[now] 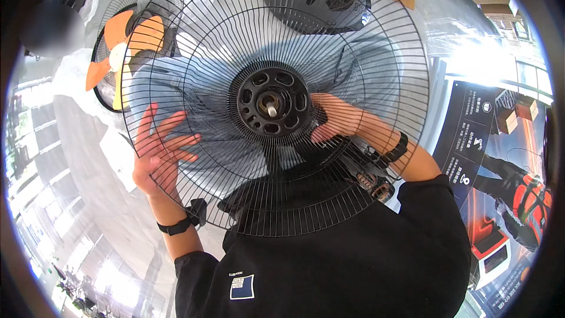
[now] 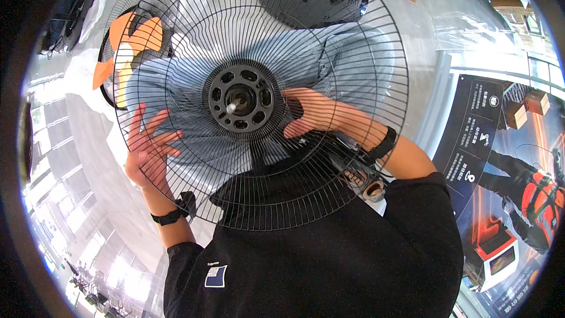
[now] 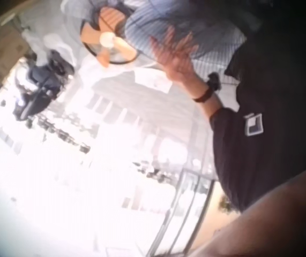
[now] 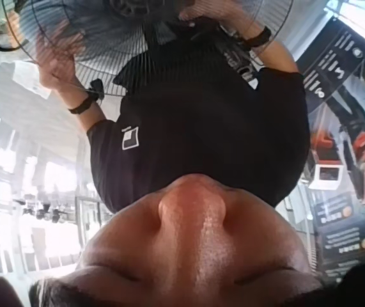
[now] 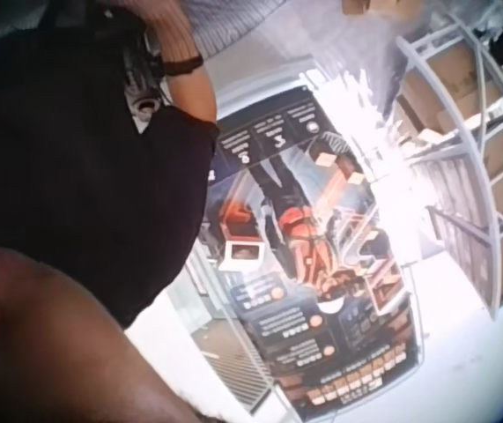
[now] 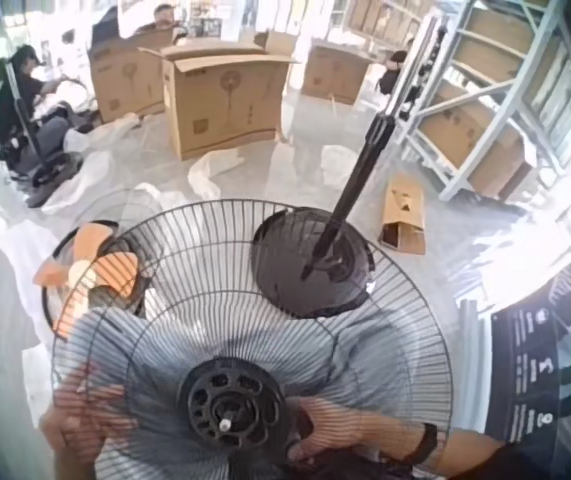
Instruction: The recorder is assembling a pedestal fan, focusing on attaching the rear guard and fan blades to the motor assembly.
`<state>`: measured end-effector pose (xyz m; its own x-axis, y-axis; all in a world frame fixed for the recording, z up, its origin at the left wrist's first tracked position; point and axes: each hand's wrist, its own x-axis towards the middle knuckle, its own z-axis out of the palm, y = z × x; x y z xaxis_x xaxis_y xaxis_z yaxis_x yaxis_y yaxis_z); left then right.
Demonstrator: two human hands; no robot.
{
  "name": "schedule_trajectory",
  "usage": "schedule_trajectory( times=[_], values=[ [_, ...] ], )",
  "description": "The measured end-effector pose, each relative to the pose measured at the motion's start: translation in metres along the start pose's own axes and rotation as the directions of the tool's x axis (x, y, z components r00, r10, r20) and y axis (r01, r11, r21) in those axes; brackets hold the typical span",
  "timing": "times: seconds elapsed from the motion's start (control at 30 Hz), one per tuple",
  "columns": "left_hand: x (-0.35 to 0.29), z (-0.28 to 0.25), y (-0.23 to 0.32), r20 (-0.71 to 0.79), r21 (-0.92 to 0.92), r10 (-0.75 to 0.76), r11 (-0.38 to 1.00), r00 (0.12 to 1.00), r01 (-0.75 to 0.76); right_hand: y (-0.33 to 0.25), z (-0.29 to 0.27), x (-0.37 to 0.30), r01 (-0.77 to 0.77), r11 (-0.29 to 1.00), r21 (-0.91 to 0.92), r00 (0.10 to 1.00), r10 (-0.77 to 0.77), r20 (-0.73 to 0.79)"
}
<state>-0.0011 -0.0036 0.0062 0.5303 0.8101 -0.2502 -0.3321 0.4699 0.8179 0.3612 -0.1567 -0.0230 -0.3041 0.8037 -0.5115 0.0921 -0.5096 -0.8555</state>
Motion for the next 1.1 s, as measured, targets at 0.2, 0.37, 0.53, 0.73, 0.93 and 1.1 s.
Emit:
schedule_trajectory(
  times=[0.2,0.37,0.53,0.73,0.93,1.1],
  values=[
    [0.003,-0.003,0.008,0.015,0.033,0.0,0.999,1.0,0.0,0.018,-0.012,0.013,0.283,0.931,-0.229,0.958,-0.286,0.02],
    [0.014,0.007,0.013,0.066,0.028,0.052,0.998,0.996,-0.054,0.011,-0.011,0.025,0.153,0.986,0.062,0.974,-0.14,-0.177],
    [0.031,0.018,0.011,0.022,0.038,0.057,0.998,0.998,-0.058,0.028,-0.026,0.038,-0.042,0.999,-0.02,0.943,0.033,-0.331],
    [0.024,0.011,0.001,0.036,-0.034,-0.009,0.999,0.999,0.01,0.059,-0.019,0.033,-0.057,0.995,-0.08,0.885,0.013,-0.466],
    [0.017,0.006,-0.015,0.039,-0.056,0.001,0.998,0.999,0.002,0.054,-0.006,0.006,0.057,0.998,0.012,0.878,-0.044,-0.477],
    [0.012,0.003,-0.018,0.065,-0.011,-0.02,1.0,0.998,0.021,0.041,-0.002,-0.002,-0.06,0.99,-0.126,0.896,-0.002,-0.444]
  ],
)
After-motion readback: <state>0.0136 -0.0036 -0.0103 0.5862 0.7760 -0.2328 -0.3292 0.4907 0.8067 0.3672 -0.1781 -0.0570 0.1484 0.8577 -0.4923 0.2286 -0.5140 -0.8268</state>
